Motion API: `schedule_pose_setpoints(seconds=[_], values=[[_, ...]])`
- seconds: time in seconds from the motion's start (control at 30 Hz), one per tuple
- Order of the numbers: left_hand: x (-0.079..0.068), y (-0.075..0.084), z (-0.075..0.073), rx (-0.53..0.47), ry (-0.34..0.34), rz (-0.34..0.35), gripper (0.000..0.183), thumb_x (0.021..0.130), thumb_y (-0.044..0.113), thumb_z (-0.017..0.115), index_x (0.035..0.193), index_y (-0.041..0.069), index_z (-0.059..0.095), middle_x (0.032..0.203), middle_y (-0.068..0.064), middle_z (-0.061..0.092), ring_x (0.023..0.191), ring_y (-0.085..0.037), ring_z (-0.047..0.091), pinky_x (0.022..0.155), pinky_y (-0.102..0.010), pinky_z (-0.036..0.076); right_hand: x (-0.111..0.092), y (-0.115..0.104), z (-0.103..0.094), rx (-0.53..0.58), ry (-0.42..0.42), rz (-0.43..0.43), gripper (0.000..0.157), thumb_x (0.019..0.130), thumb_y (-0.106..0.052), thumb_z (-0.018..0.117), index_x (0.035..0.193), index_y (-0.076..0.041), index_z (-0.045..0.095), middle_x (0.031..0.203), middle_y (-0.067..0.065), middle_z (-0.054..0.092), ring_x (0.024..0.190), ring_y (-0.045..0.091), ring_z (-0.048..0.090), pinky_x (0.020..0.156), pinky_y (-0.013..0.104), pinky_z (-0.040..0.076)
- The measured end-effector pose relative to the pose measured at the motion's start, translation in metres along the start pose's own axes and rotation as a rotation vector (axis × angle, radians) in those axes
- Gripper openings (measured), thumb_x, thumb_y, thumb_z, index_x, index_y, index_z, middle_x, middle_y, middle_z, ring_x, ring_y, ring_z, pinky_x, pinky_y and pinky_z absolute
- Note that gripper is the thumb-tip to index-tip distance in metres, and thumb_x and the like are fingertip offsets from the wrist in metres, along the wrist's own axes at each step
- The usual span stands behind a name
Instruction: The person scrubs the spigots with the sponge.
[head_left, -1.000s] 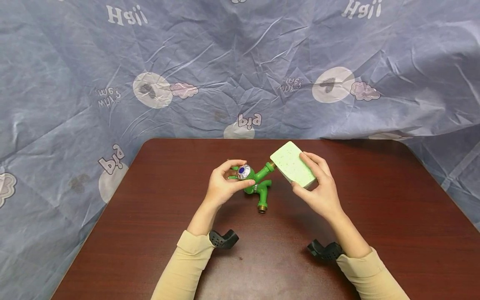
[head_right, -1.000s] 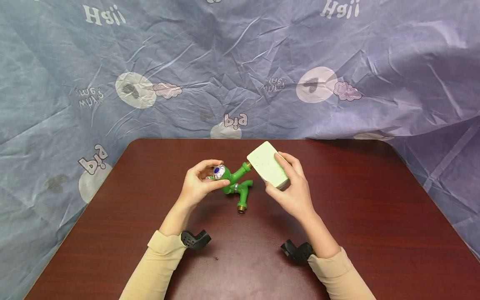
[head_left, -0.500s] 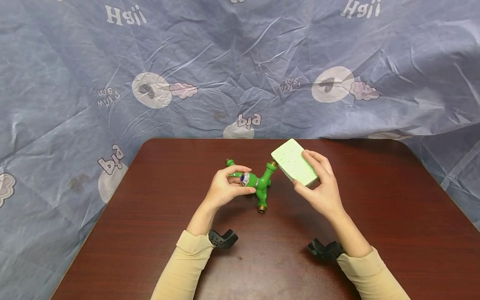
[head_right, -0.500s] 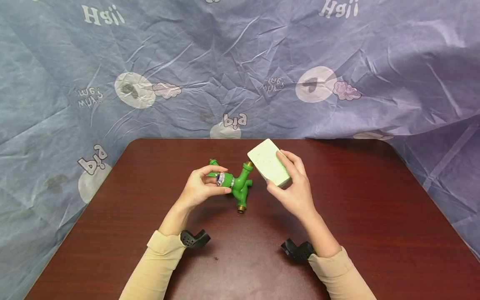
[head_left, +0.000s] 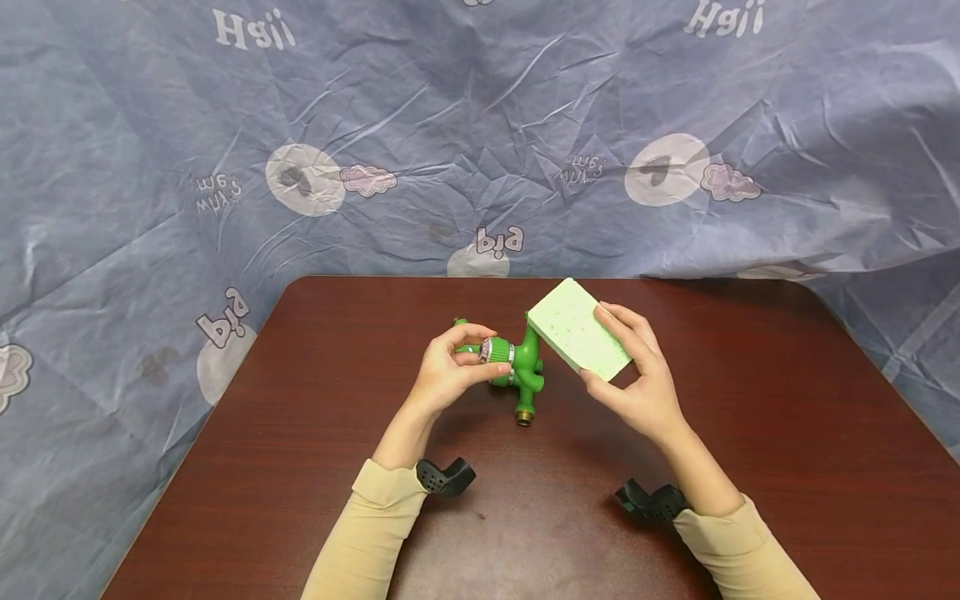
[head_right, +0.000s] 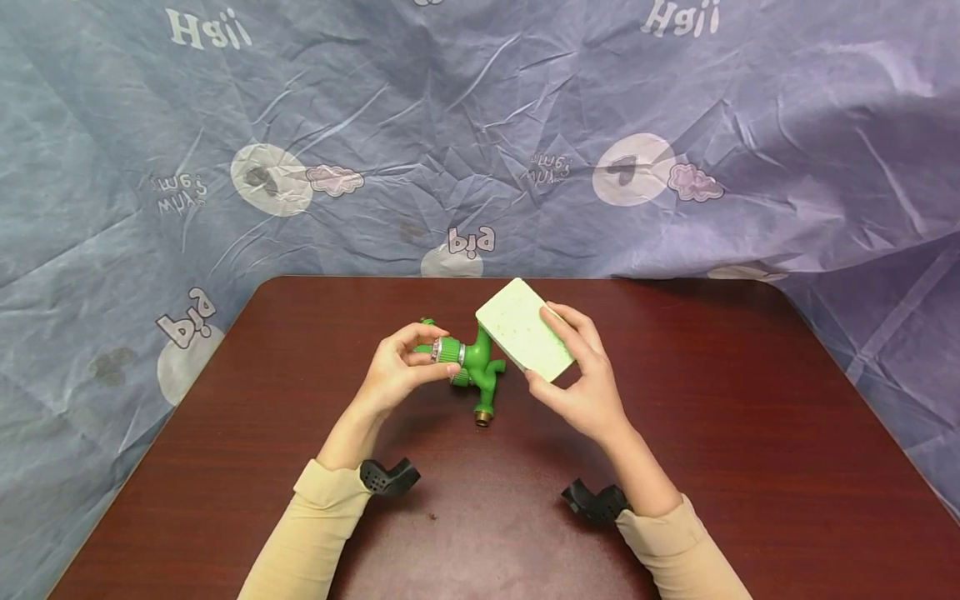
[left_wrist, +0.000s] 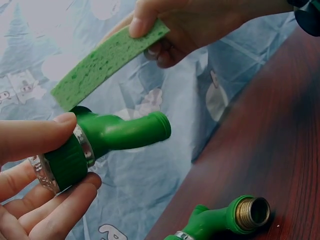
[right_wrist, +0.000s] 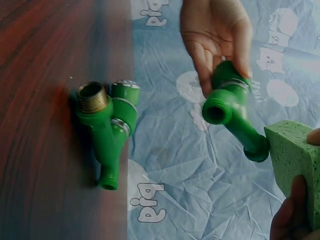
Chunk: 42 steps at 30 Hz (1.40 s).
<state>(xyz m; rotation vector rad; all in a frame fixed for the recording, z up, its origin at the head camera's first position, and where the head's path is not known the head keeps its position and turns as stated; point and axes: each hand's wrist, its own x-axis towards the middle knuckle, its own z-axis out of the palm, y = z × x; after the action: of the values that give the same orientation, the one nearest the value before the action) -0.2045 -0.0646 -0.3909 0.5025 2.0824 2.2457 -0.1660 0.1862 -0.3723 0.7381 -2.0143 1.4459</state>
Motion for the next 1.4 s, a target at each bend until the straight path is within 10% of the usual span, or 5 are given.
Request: schedule_pose_setpoints(seconds=[0.43, 0.87, 1.4], values=[[-0.001, 0.0, 0.0, 0.047, 0.061, 0.032, 0.038, 0.069, 0.001, 0.08, 0.104, 0.0, 0.065, 0.093, -0.003, 0.064, 0.075, -0.016, 0.062, 0.063, -0.024, 0.052, 0.003, -0.027, 0.008, -0.079, -0.18, -0.019, 0.065, 0.062, 0.015, 0.071, 0.124, 0.011, 0.051, 0.129, 0.027, 0.044, 0.114, 0.019, 0.043, 0.08, 0.021, 0.038], [0.0, -0.004, 0.003, -0.134, -0.029, 0.008, 0.048, 0.065, -0.018, 0.073, 0.11, -0.01, 0.06, 0.099, -0.009, 0.068, 0.077, -0.012, 0.067, 0.066, -0.027, 0.056, 0.002, -0.028, 0.011, -0.085, -0.171, 0.007, 0.066, 0.064, 0.016, 0.071, 0.127, 0.011, 0.049, 0.13, 0.027, 0.042, 0.117, 0.018, 0.042, 0.088, 0.021, 0.035], [-0.001, -0.003, 0.007, -0.076, -0.032, 0.035, 0.049, 0.068, -0.013, 0.074, 0.114, -0.006, 0.061, 0.098, -0.01, 0.067, 0.076, -0.013, 0.067, 0.065, -0.024, 0.054, 0.0, -0.029, 0.012, 0.077, -0.21, 0.052, 0.068, 0.066, 0.02, 0.067, 0.13, 0.013, 0.044, 0.134, 0.028, 0.037, 0.116, 0.016, 0.042, 0.076, 0.016, 0.043]])
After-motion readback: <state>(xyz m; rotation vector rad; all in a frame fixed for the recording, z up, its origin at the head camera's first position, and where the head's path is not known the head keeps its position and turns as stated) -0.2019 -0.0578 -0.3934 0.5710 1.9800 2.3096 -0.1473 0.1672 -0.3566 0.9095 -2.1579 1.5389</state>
